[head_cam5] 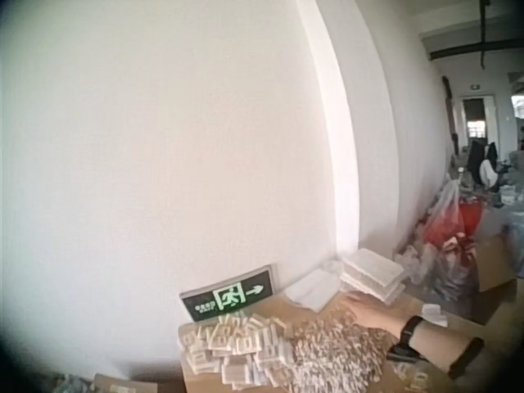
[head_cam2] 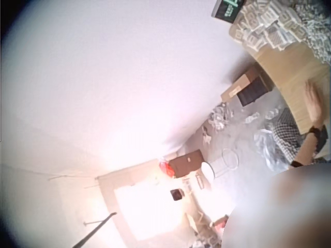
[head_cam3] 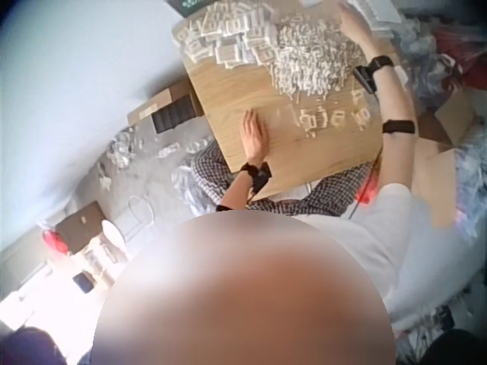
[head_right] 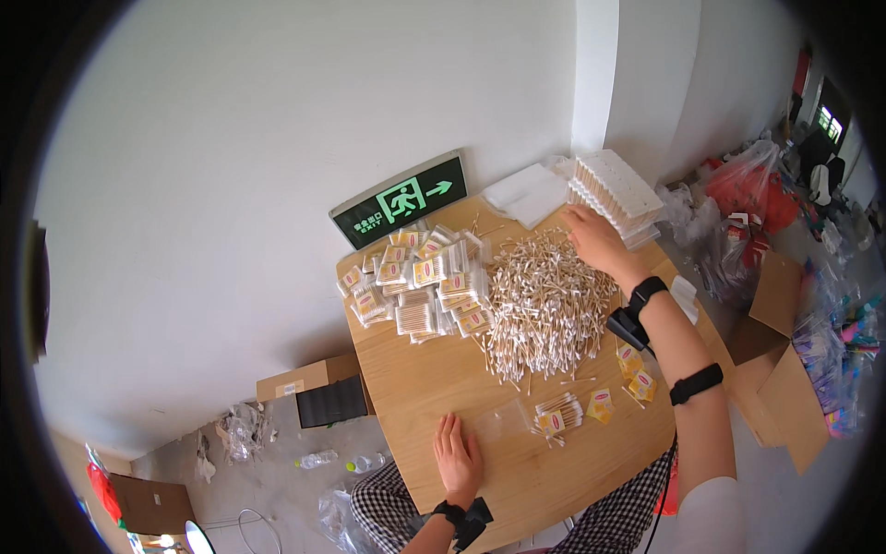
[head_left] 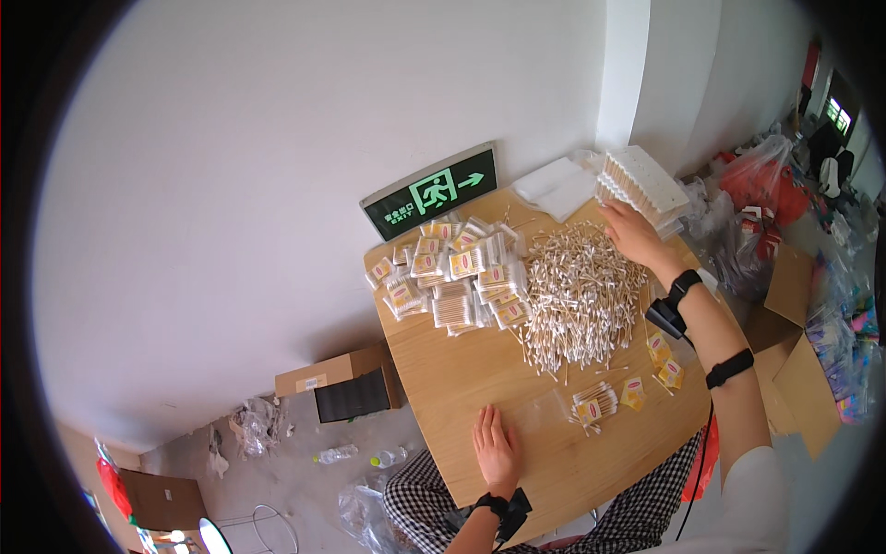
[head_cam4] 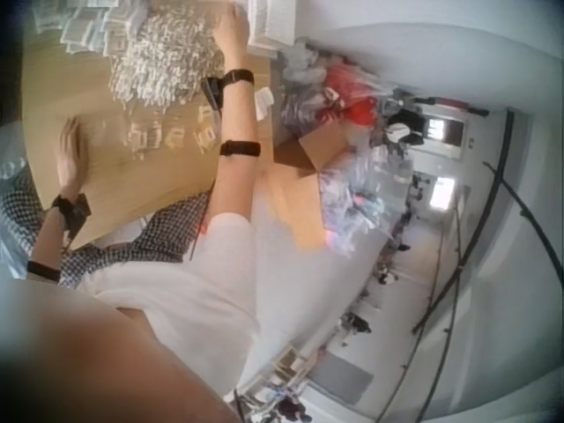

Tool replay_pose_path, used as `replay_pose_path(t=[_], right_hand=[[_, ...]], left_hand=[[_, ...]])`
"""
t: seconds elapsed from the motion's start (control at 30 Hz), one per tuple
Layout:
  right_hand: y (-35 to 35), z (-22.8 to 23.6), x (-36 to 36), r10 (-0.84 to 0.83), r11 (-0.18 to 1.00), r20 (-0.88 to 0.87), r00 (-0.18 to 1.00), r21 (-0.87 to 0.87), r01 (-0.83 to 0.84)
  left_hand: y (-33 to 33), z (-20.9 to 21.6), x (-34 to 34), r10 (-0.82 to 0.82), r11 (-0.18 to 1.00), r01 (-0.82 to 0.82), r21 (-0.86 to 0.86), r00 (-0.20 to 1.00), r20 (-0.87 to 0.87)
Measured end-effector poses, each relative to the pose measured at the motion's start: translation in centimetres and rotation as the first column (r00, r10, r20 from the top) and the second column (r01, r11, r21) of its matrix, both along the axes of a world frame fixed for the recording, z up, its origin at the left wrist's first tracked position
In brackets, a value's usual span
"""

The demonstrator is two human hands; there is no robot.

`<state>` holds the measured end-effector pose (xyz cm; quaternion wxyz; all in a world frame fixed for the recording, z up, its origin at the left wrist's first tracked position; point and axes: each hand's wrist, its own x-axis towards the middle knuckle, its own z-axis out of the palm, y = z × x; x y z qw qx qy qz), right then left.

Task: The recorder is sorting and bagging packs of cotton swabs into larger plastic bags while sitting on the floor.

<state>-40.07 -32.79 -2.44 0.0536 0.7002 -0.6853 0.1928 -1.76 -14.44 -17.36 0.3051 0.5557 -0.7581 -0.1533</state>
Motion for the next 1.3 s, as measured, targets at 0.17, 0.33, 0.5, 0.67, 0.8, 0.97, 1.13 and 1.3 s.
replay_pose_path(t=[0.17,0.33,0.5,0.67,0.8,0.97,1.13,1.3], right_hand=[[-6.7,-2.4,1.6,0.106,0.967,-0.061,0.993,0.238,-0.089],[-10.6,-4.0,1.4,0.081,0.857,-0.169,0.982,0.515,0.018],[-12.5,-8.0,0.1,-0.039,0.931,0.059,0.998,0.364,0.015],[-14.5,-9.3,0.4,-0.104,0.92,-0.136,0.985,0.364,0.148],[-15.5,-9.4,0.7,-0.053,0.9,-0.186,0.981,0.416,0.127],[-16.3,-10.1,0.6,-0.058,0.975,-0.279,0.959,0.192,0.115],[-15.6,-8.8,1.9,-0.042,0.986,-0.304,0.952,0.143,0.089],[-15.9,-9.4,0.7,-0.136,0.99,-0.27,0.953,-0.004,0.14]], left_hand=[[-0.1,-0.3,-0.2,-0.001,1.0,0.001,0.025,1.0,0.006],[-0.2,0.0,-0.1,0.0,0.999,0.0,0.041,1.0,0.006],[-0.2,-0.7,-0.1,0.009,0.999,-0.009,0.048,1.0,0.002],[-0.3,1.5,-0.7,-0.01,0.998,0.011,0.06,1.0,-0.029],[-0.2,1.0,-0.6,-0.003,0.997,0.004,0.077,1.0,-0.012],[-0.3,1.1,-0.6,0.0,0.995,0.002,0.099,1.0,-0.02],[-0.3,1.0,-0.3,0.012,0.995,-0.012,0.098,1.0,-0.004],[-0.3,0.6,-0.4,0.002,0.995,0.002,0.099,0.999,-0.041]])
